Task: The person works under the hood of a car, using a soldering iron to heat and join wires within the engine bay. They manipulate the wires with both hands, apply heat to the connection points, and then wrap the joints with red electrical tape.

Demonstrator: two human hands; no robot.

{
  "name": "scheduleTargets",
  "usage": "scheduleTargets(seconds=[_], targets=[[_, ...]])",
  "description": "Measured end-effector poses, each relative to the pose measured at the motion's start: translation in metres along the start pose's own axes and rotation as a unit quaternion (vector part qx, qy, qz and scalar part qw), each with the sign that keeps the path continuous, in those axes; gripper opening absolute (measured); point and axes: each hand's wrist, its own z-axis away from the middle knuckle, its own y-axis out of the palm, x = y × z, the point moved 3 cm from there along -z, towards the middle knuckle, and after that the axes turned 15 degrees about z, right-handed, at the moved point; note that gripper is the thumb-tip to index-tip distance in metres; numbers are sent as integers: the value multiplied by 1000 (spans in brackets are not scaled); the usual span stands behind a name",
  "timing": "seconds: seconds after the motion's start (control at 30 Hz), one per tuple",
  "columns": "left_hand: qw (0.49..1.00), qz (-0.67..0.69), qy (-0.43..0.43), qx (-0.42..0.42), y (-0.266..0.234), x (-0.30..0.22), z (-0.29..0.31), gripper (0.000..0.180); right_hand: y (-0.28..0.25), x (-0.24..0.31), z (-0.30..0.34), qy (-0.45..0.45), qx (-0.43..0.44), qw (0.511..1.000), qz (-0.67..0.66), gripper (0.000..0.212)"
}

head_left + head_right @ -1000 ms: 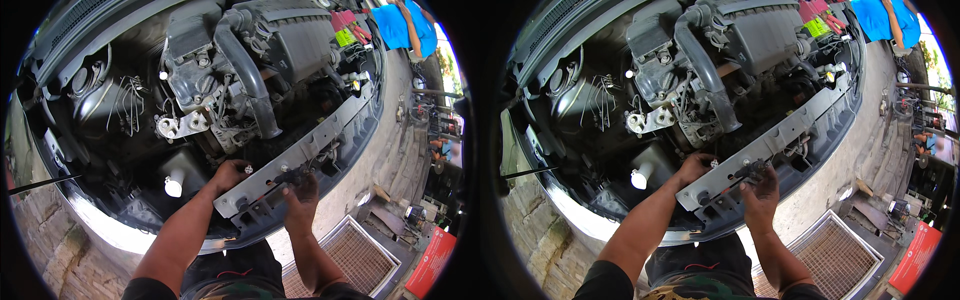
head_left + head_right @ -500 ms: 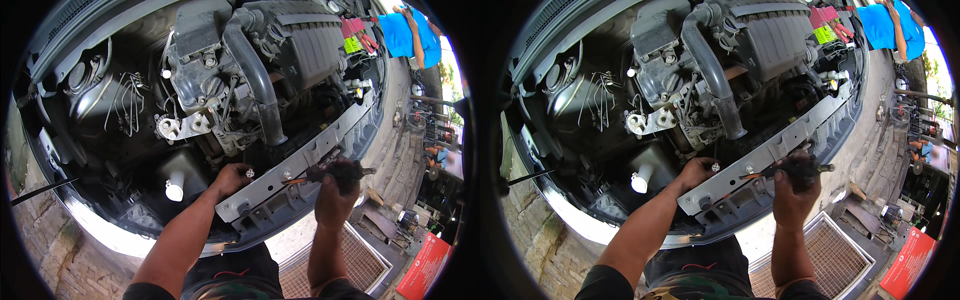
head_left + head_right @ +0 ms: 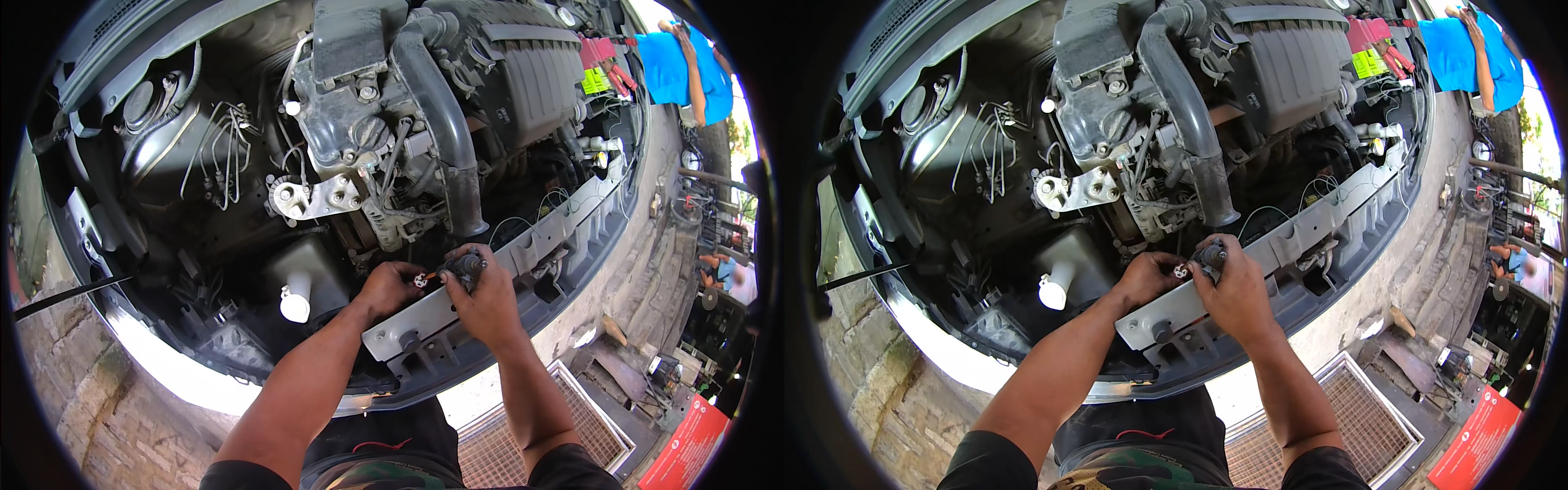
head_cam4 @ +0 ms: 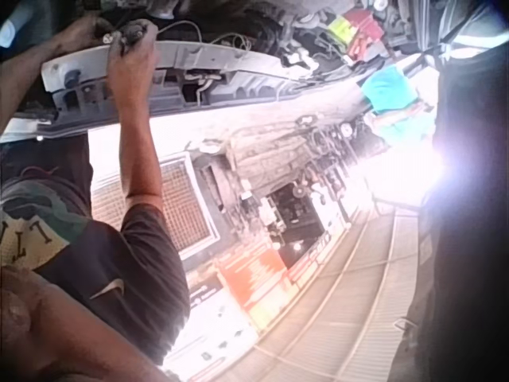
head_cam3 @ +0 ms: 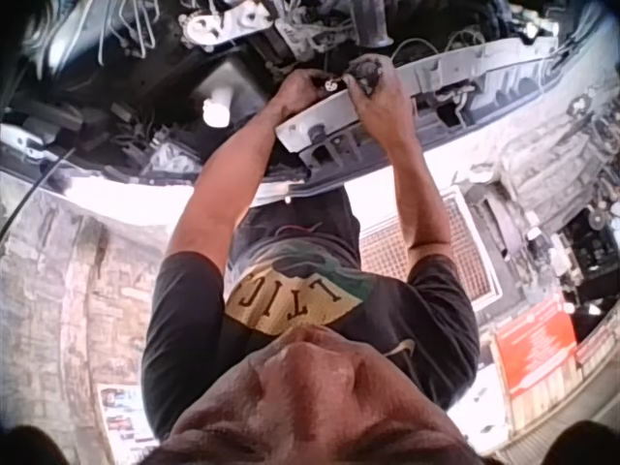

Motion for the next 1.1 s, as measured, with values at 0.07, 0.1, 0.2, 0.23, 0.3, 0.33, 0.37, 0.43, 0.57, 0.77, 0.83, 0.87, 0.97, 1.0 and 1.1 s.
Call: scheduleTargets(seconds=[0.07, 0.1, 0.2, 0.23, 0.3, 0.33, 0.37, 0.43, 0.57, 0.77, 0.83, 0.87, 0.97, 1.0, 1.1], targets=[[1000, 4, 1, -7, -1, 4, -2, 42, 3, -1, -4, 4, 11, 1000, 12, 32], [1000, 6, 2, -9, -1, 2, -1, 43, 4, -2, -5, 9, 21, 1000, 17, 32], [1000, -7, -6, -8, -1, -3, 1, 44, 7, -1, -8, -12, 16, 999, 45, 33], [1000, -4, -5, -5, -1, -3, 1, 45, 8, 0, -8, -25, 9, 998, 56, 33], [1000, 3, -2, -1, -1, -2, 0, 46, 12, -3, -9, -25, 18, 998, 62, 33], [1000, 0, 4, -2, -2, -1, 0, 46, 13, -3, -9, -26, 22, 997, 65, 32], [1000, -3, 9, -3, -2, 0, -1, 46, 14, -2, -9, -29, 22, 997, 64, 32], [1000, 0, 10, -4, -1, -5, 1, 45, 15, -1, -8, -33, 21, 997, 62, 32], [999, 36, 6, -2, 1, -3, 1, 42, 15, 5, -10, -32, 63, 996, 62, 33], [1000, -3, -1, -5, 2, -19, 5, 39, 17, 2, -10, 1, 44, 999, 10, 35], [1000, -14, 0, -10, 1, -18, 6, 39, 16, 1, -8, 1, 36, 999, 18, 37], [1000, -8, 5, -11, 1, -16, 5, 39, 17, 0, -9, -3, 43, 999, 20, 37], [1000, 2, 7, -10, 1, -17, 6, 40, 21, -5, -9, -14, 55, 998, 23, 39], [1000, 4, 6, -9, 1, -17, 6, 40, 21, -5, -9, -16, 55, 998, 24, 39], [1000, 9, 8, -5, 1, -16, 5, 40, 20, -4, -10, -27, 34, 998, 44, 33]])
